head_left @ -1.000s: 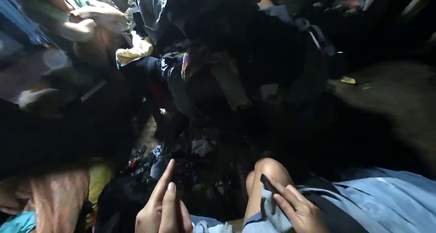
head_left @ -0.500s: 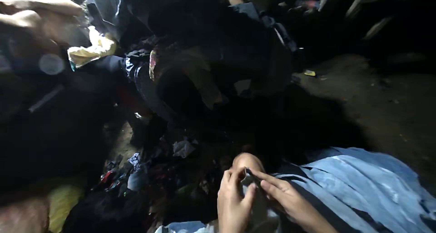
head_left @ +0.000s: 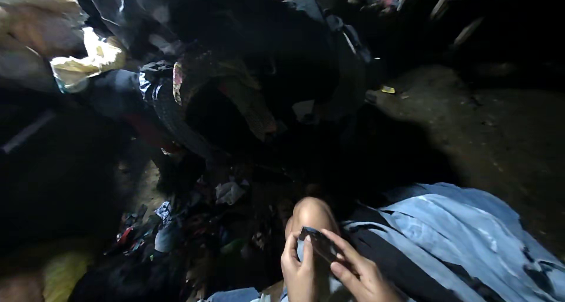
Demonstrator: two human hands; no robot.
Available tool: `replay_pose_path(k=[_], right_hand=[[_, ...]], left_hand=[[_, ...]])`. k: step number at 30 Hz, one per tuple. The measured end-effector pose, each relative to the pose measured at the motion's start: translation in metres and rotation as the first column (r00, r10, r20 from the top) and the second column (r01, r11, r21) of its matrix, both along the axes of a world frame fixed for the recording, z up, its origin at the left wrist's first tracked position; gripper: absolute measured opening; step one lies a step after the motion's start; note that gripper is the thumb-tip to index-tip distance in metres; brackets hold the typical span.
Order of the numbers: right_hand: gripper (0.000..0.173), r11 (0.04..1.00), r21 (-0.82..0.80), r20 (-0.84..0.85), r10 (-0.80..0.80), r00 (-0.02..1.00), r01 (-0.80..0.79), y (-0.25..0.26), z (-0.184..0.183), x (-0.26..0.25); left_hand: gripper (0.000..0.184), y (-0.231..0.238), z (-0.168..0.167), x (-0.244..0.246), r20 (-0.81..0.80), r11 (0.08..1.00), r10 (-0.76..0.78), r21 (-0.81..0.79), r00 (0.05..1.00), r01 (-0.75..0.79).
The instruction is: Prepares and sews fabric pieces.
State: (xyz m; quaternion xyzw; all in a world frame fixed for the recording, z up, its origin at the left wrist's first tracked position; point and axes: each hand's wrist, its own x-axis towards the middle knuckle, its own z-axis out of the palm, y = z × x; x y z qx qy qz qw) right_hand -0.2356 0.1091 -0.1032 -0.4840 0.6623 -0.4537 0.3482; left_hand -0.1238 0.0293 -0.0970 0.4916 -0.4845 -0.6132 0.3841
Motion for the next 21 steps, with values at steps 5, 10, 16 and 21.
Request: replay_pose_path(k=[5, 10, 16, 21], right_hand=[[0.046, 0.996, -0.058, -0.294, -0.076, 0.953, 0.062, -0.001, -0.009, 0.01], [0.041, 0.989, -0.106, -0.431, -0.143, 0.891, 0.107, -0.01, -0.011, 0.015], [0.036, 0.988, -0.027, 0.073, -0.151, 0.986, 0.154, -0.021, -0.005, 0.008], [0.031, 0.972, 0.219, 0.61, -0.068, 0.789, -0.085, -0.027, 0.014, -0.024]], left_hand=[[0.017, 0.006, -0.003, 0.0, -0.006, 0.997, 0.047, -0.054, 0.999, -0.048], [0.016, 0.015, -0.003, -0.005, 0.023, 0.993, 0.062, -0.106, 0.998, -0.059], [0.016, 0.014, -0.004, -0.004, 0.023, 0.998, 0.06, -0.032, 0.998, -0.059], [0.015, 0.008, -0.002, -0.002, 0.011, 0.998, 0.042, 0.043, 0.999, -0.043]])
